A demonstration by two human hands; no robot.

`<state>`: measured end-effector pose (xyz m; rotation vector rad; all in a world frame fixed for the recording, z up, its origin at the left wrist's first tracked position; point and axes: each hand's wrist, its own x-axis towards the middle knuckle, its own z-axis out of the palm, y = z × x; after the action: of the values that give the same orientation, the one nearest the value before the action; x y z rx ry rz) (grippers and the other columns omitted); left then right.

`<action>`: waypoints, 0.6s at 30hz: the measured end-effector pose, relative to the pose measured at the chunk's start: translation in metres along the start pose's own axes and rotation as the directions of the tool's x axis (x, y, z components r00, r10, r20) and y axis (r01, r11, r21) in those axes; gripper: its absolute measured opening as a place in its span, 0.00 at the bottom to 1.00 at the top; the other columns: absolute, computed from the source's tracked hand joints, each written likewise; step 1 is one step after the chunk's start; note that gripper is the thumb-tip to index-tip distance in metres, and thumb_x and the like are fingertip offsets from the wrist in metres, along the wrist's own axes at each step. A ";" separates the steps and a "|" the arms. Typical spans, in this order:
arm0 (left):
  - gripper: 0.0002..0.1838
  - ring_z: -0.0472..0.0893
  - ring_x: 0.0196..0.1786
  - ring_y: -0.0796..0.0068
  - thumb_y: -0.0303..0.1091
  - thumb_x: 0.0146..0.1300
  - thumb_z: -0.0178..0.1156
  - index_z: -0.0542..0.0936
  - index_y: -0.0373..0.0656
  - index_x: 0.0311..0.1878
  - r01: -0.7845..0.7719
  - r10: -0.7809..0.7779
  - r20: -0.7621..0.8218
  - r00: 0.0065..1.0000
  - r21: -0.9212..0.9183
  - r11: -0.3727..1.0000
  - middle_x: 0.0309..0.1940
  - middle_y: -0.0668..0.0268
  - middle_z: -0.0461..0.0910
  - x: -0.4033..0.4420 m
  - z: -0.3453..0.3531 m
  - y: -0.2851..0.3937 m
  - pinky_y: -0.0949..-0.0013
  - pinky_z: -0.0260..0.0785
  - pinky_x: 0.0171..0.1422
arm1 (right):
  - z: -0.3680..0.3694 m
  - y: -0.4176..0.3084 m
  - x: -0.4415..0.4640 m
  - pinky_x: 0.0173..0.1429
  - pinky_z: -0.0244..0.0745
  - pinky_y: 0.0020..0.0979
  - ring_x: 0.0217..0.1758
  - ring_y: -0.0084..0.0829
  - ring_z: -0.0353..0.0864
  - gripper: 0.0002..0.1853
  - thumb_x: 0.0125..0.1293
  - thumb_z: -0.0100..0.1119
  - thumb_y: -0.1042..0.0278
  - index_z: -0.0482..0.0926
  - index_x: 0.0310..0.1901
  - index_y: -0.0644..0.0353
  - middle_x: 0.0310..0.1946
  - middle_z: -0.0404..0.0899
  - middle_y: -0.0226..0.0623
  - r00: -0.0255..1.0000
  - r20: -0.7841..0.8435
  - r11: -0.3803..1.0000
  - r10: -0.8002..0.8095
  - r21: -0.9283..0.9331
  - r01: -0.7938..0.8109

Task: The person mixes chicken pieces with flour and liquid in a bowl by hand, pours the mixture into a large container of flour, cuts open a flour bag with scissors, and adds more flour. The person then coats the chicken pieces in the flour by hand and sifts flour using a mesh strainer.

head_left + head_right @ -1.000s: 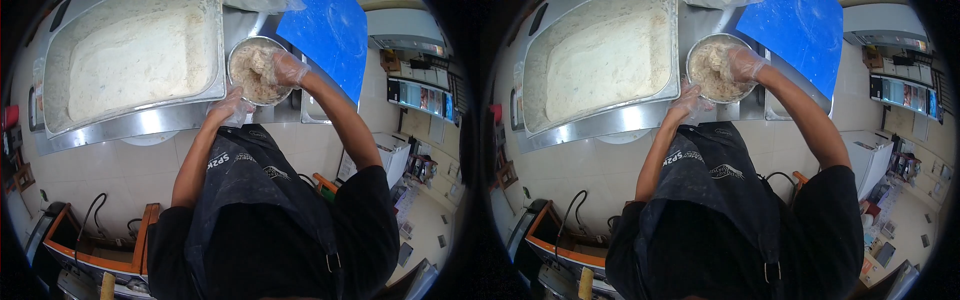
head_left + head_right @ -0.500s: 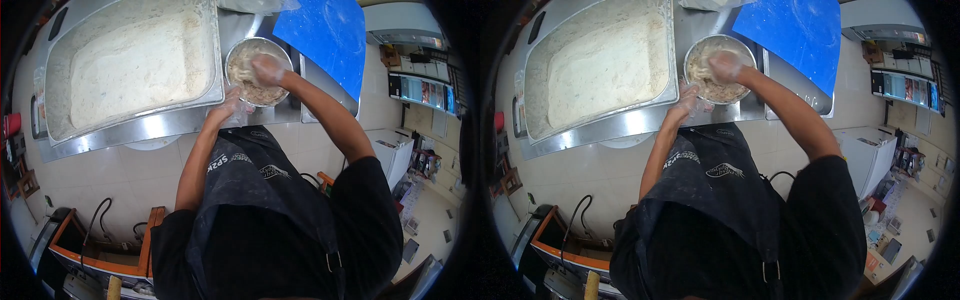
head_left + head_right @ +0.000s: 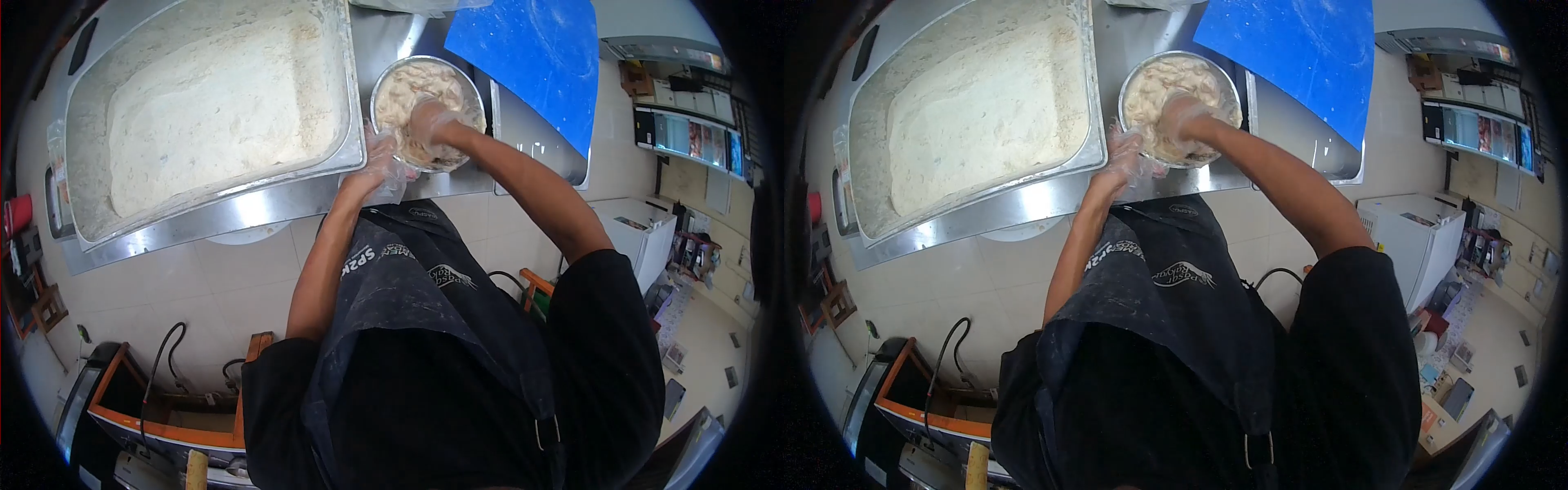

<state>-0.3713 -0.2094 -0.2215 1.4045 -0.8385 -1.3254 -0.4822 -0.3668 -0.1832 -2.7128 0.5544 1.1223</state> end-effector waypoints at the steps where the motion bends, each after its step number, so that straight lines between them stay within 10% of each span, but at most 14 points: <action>1: 0.27 0.68 0.54 0.67 0.36 0.61 0.55 0.60 0.36 0.60 0.025 -0.025 0.001 1.000 -0.063 0.998 0.53 0.57 0.68 -0.002 0.001 0.006 0.66 0.62 0.59 | 0.007 0.004 0.005 0.35 0.74 0.43 0.34 0.47 0.79 0.14 0.60 0.48 0.65 0.80 0.35 0.66 0.33 0.79 0.53 0.999 0.031 0.990 0.017 0.136 -0.021; 2: 0.26 0.69 0.53 0.66 0.39 0.60 0.57 0.63 0.34 0.57 0.143 -0.147 -0.008 0.989 -0.194 0.971 0.53 0.55 0.67 -0.009 -0.002 0.038 0.62 0.62 0.61 | 0.002 0.007 -0.007 0.37 0.74 0.43 0.34 0.47 0.79 0.14 0.62 0.47 0.65 0.80 0.37 0.66 0.33 0.79 0.53 0.991 0.060 0.815 0.117 0.564 -0.130; 4: 0.26 0.71 0.50 0.67 0.41 0.60 0.59 0.66 0.31 0.53 0.227 -0.231 0.033 0.972 -0.366 0.903 0.52 0.54 0.68 -0.014 -0.004 0.053 0.61 0.64 0.60 | -0.036 0.007 -0.052 0.39 0.75 0.42 0.36 0.46 0.79 0.15 0.65 0.46 0.65 0.79 0.39 0.67 0.32 0.79 0.54 0.950 0.222 0.001 0.219 0.974 -0.228; 8: 0.26 0.71 0.50 0.65 0.44 0.59 0.60 0.68 0.33 0.51 0.178 -0.164 0.071 0.984 -0.452 0.874 0.52 0.54 0.68 -0.015 -0.005 0.034 0.59 0.64 0.60 | -0.089 -0.001 -0.083 0.45 0.74 0.34 0.40 0.39 0.80 0.22 0.60 0.54 0.52 0.79 0.44 0.64 0.36 0.80 0.47 0.982 0.103 0.937 0.160 0.298 -0.184; 13: 0.23 0.70 0.49 0.72 0.38 0.63 0.55 0.62 0.37 0.57 -0.161 0.158 0.036 0.987 0.355 0.921 0.46 0.62 0.70 -0.007 0.012 -0.018 0.70 0.67 0.51 | -0.034 -0.022 -0.043 0.49 0.70 0.40 0.41 0.48 0.78 0.25 0.54 0.55 0.48 0.79 0.39 0.66 0.35 0.78 0.57 0.995 0.084 0.994 0.057 0.087 -0.064; 16: 0.25 0.62 0.56 0.63 0.42 0.58 0.57 0.66 0.41 0.55 0.098 -0.112 0.077 0.991 0.166 0.981 0.52 0.55 0.64 -0.007 0.011 0.012 0.64 0.58 0.58 | -0.004 -0.029 -0.020 0.44 0.72 0.39 0.37 0.47 0.79 0.18 0.54 0.56 0.57 0.80 0.33 0.68 0.32 0.79 0.51 0.923 -0.243 0.938 0.298 0.252 -0.237; 18: 0.31 0.50 0.67 0.52 0.50 0.51 0.61 0.68 0.44 0.56 0.161 -0.165 0.169 0.972 0.038 0.986 0.62 0.47 0.55 -0.003 0.005 0.005 0.56 0.45 0.68 | 0.018 -0.012 -0.015 0.42 0.73 0.39 0.36 0.46 0.79 0.16 0.52 0.57 0.61 0.80 0.33 0.69 0.31 0.79 0.51 0.831 -0.175 0.421 0.528 0.904 -0.078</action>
<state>-0.3763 -0.2090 -0.2158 1.4168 -0.8691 -1.5850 -0.4988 -0.3462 -0.1852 -1.8805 1.3237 0.0591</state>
